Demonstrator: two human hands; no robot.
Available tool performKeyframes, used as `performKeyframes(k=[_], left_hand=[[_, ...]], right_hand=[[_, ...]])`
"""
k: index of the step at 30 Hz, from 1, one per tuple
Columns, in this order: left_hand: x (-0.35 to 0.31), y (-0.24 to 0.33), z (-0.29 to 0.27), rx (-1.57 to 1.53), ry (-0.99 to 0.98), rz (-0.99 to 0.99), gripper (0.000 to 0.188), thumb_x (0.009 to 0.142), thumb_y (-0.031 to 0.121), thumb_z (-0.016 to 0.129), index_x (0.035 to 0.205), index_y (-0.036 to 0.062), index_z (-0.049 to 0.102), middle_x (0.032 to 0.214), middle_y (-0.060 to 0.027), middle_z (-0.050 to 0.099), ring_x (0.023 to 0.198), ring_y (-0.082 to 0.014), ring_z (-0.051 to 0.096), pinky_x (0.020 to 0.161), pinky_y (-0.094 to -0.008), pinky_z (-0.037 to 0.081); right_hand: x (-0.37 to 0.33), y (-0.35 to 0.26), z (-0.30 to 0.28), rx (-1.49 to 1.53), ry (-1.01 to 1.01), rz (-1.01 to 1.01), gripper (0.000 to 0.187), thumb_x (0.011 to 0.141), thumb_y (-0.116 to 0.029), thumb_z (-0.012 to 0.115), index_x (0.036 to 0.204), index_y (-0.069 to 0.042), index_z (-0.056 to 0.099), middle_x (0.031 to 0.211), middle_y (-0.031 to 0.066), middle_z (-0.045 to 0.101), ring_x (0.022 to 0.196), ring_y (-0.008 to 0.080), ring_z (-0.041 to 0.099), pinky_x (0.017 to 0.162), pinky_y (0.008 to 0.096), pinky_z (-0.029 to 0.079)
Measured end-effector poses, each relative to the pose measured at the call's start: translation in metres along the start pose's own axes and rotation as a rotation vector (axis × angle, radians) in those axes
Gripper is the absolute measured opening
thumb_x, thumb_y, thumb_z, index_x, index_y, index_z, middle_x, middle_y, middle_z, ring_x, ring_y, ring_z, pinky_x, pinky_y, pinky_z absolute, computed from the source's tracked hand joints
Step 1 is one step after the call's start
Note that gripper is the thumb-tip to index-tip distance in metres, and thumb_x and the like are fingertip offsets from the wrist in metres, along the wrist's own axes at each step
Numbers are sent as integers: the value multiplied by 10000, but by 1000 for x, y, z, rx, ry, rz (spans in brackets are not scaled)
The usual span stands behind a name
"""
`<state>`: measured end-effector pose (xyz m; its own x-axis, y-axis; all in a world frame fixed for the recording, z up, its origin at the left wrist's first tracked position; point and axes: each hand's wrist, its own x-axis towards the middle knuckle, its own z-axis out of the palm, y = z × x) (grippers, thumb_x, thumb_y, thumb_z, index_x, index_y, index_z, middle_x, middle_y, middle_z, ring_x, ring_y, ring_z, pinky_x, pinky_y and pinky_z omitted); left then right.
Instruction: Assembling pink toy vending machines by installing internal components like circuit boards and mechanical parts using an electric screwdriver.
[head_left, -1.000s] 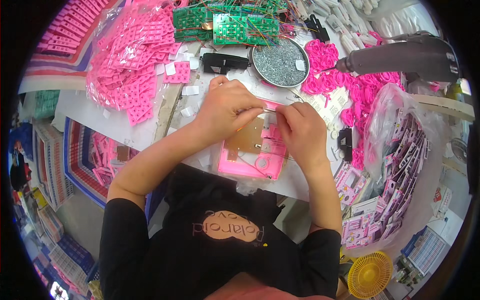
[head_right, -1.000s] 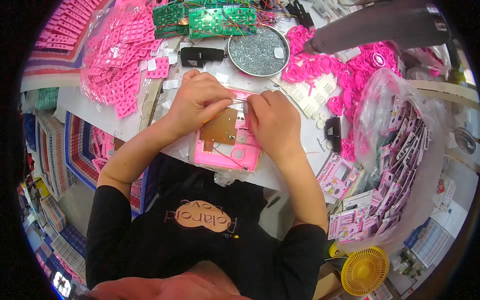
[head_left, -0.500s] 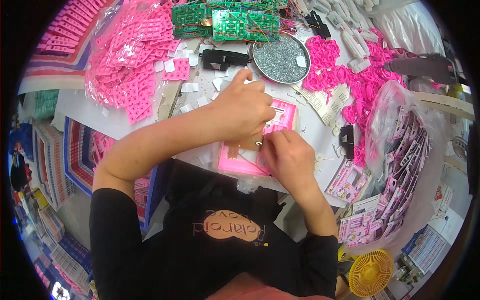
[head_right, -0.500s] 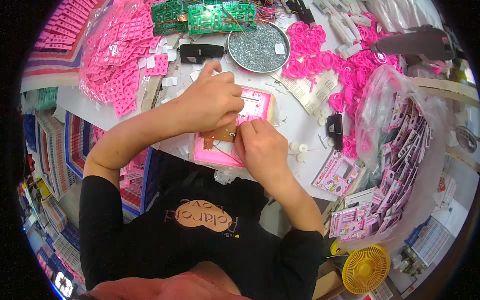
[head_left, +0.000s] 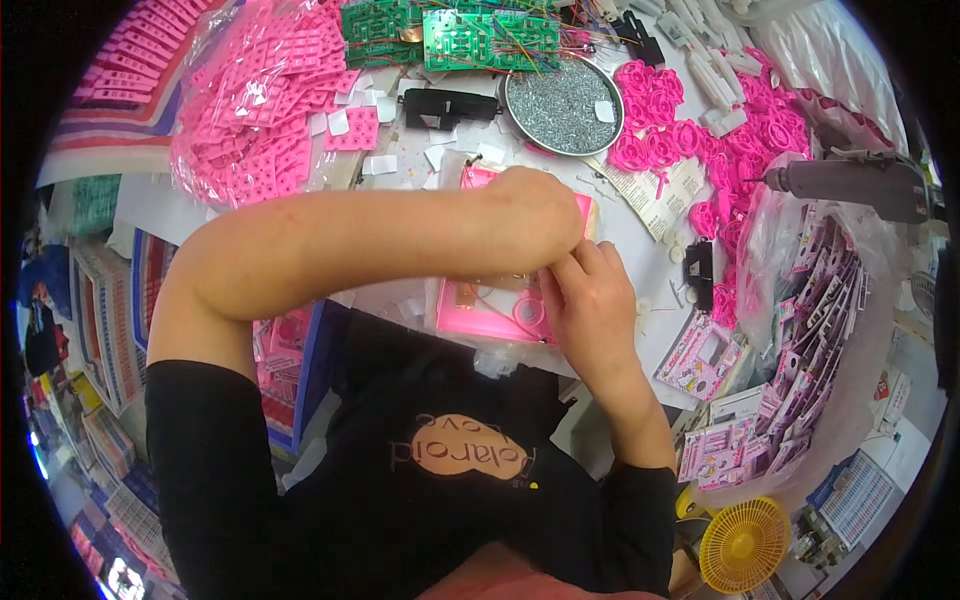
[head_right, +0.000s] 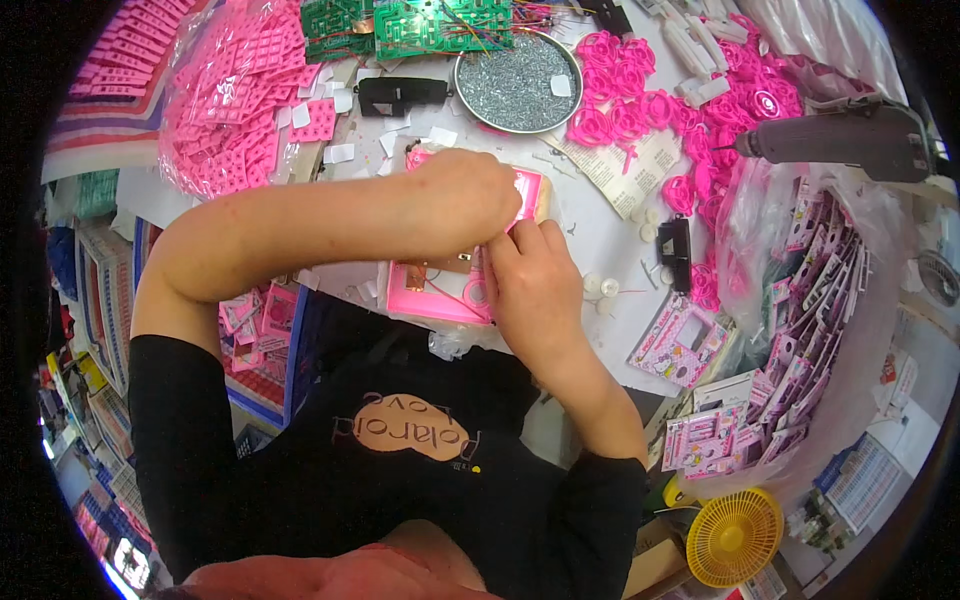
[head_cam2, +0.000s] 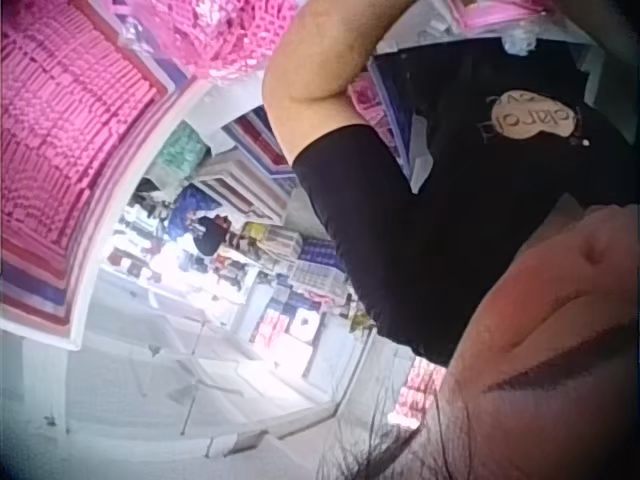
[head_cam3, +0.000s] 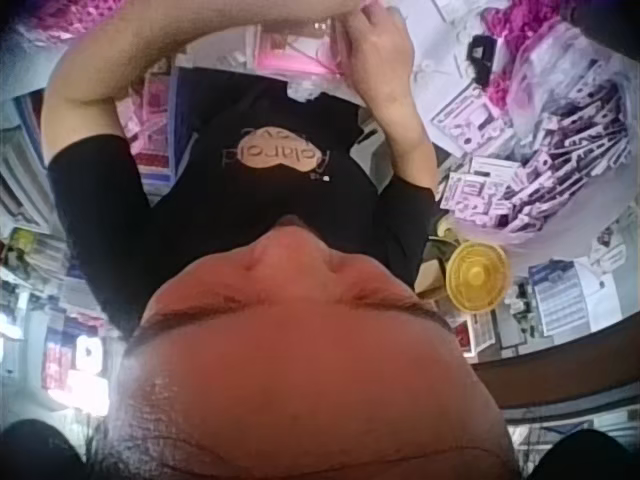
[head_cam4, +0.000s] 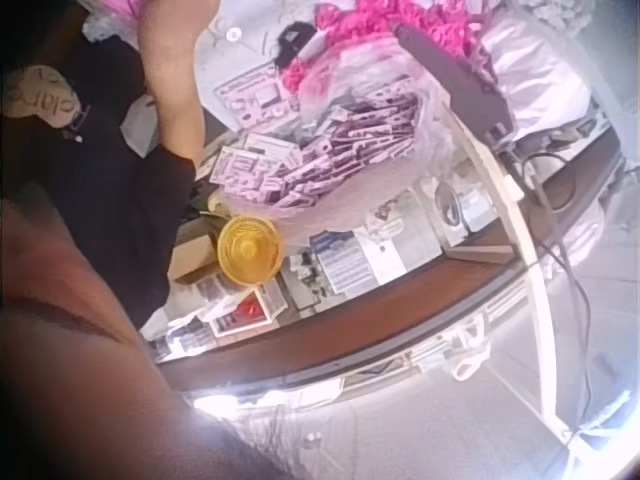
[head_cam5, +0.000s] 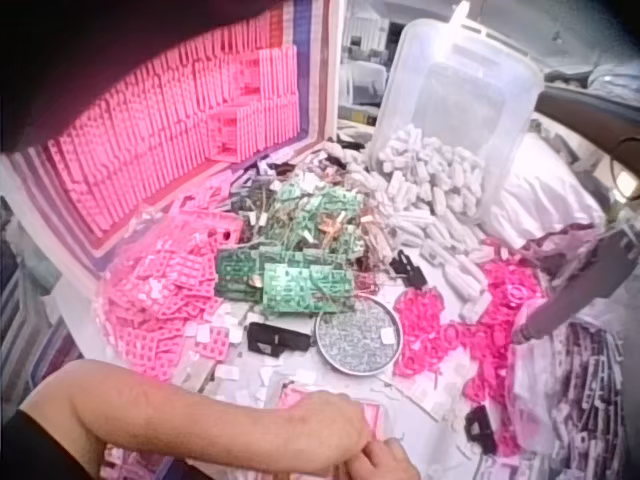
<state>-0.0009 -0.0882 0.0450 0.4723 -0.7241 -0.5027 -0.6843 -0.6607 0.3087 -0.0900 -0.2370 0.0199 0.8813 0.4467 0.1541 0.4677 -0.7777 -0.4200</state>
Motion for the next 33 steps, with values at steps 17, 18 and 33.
performKeyframes(k=[17, 18, 33], left_hand=[[7, -39, 26, -328, 321, -75, 59, 700, 81, 712, 745, 42, 707, 753, -173, 694, 771, -360, 691, 698, -462, 537], [7, -40, 30, -333, 333, -81, 62, 706, 84, 713, 751, 42, 706, 763, -174, 695, 777, -361, 692, 702, -463, 538], [1, -41, 27, -239, 303, 30, 84, 778, 112, 678, 800, 36, 705, 808, -179, 698, 790, -376, 696, 713, -491, 542]], right_hand=[[19, 28, 13, 101, 102, -96, 176, 764, -94, 773, 936, -108, 738, 1050, 35, 644, 997, 305, 533, 810, 394, 482], [23, 28, 3, 69, 42, -160, 186, 764, -105, 774, 947, -112, 742, 1046, 30, 646, 989, 301, 538, 805, 391, 485], [25, 31, -8, -29, -162, -350, 210, 746, -115, 774, 956, -109, 756, 1024, 11, 665, 965, 257, 573, 762, 378, 503]])
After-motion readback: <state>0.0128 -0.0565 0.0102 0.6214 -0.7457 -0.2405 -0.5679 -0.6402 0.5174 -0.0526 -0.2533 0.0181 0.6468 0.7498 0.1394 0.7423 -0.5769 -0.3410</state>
